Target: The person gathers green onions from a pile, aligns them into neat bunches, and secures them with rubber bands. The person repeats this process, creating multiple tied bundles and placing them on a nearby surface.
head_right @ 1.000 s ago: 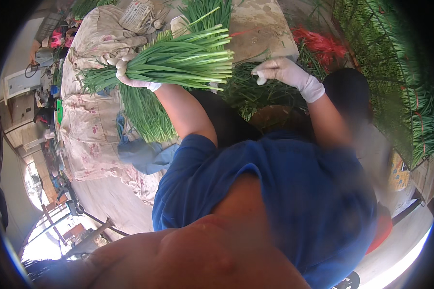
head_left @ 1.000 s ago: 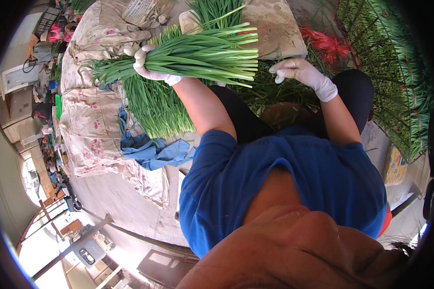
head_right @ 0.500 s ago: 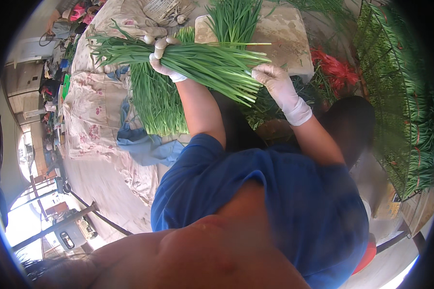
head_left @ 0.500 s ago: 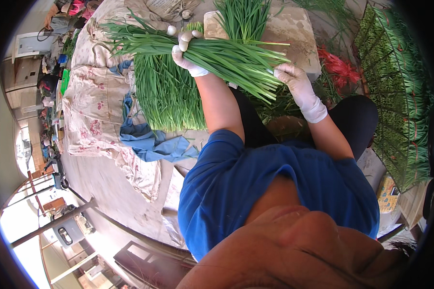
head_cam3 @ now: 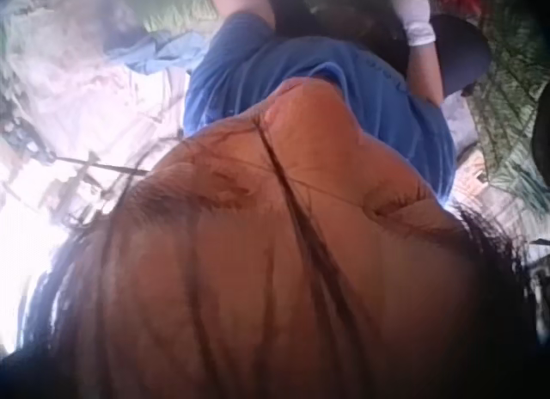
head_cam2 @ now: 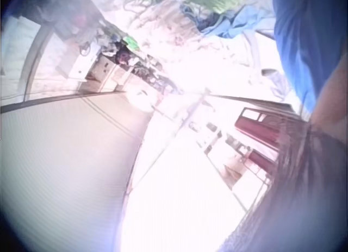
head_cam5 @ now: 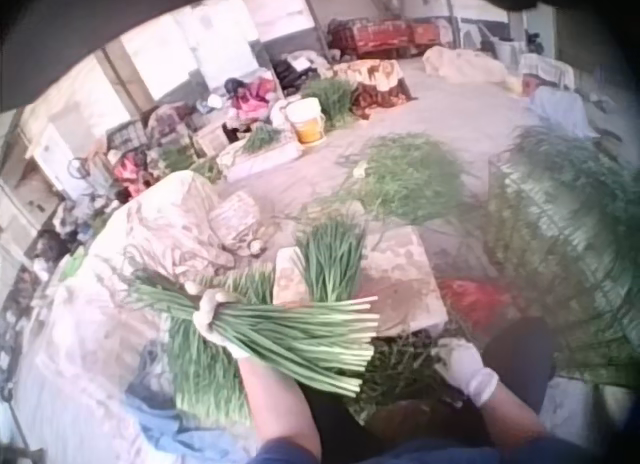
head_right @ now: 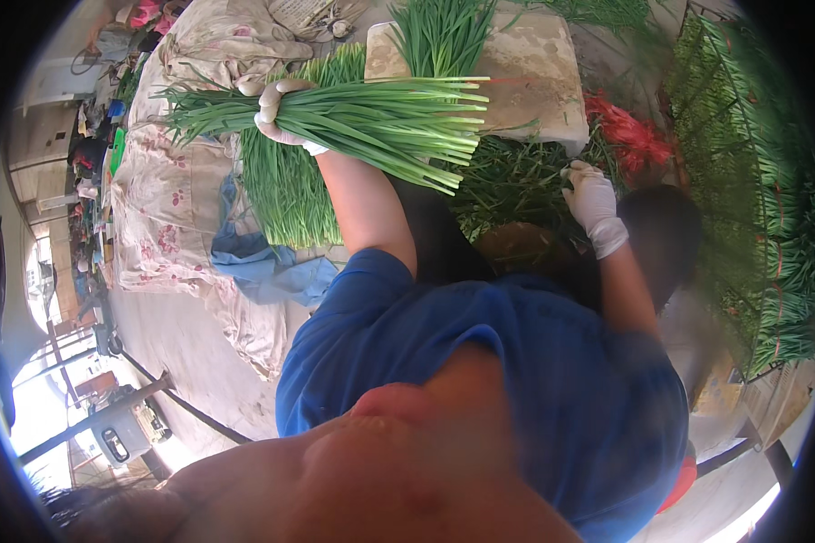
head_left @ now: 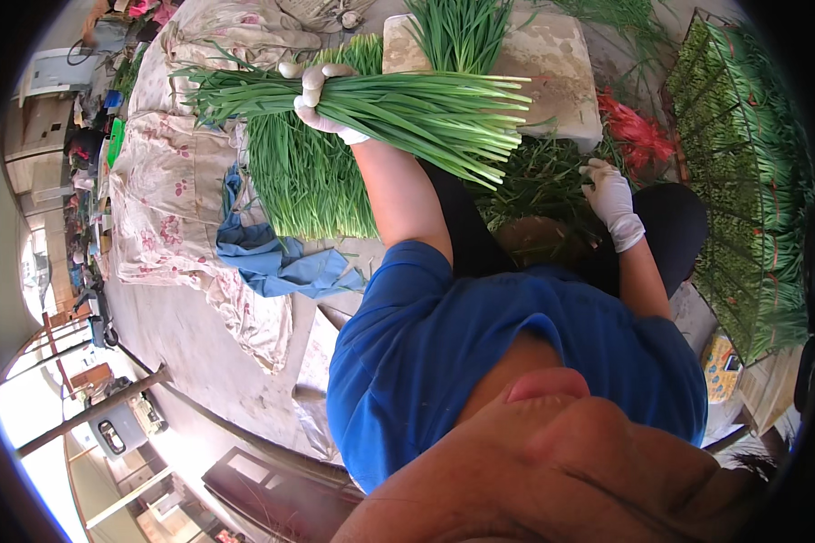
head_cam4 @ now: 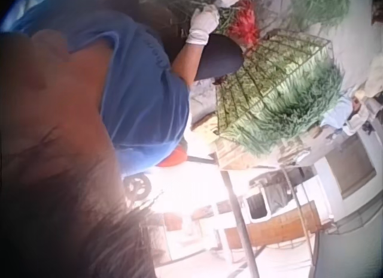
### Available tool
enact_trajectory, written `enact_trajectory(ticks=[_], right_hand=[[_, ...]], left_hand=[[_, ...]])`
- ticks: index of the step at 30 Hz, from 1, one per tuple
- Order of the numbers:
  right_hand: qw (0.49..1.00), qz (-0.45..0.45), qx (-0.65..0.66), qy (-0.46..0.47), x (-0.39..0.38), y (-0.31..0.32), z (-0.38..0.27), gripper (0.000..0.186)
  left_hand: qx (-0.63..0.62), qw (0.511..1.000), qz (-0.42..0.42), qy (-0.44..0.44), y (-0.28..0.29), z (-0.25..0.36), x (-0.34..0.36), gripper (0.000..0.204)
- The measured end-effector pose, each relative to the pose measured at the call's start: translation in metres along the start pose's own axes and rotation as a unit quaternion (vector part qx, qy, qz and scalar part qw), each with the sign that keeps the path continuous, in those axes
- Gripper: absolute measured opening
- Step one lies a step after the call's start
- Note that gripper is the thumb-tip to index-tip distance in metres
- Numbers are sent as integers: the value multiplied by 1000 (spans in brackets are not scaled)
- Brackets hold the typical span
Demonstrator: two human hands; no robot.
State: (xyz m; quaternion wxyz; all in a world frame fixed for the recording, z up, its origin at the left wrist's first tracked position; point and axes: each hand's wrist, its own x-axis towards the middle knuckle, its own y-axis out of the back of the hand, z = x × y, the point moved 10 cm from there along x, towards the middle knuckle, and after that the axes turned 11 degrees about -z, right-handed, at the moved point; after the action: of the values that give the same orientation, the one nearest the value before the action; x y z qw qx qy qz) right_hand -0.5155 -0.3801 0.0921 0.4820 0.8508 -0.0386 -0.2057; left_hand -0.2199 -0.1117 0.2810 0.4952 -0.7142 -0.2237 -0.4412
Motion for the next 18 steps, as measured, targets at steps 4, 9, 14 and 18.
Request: enact_trajectory(ticks=[4, 9, 14, 18], right_hand=[[924, 133, 323, 154, -8, 71, -67, 19], [900, 231, 183, 321, -13, 113, -165, 22], [882, 119, 372, 265, 22, 105, -155, 17], [786, 11, 561, 261, 27, 113, -147, 11]], left_hand=[[16, 996, -58, 62, 10, 1, -5, 39], [-16, 999, -22, 47, -2, -30, 0, 41], [55, 992, 8, 110, -4, -53, -2, 38], [52, 995, 11, 86, 4, -49, 1, 39]])
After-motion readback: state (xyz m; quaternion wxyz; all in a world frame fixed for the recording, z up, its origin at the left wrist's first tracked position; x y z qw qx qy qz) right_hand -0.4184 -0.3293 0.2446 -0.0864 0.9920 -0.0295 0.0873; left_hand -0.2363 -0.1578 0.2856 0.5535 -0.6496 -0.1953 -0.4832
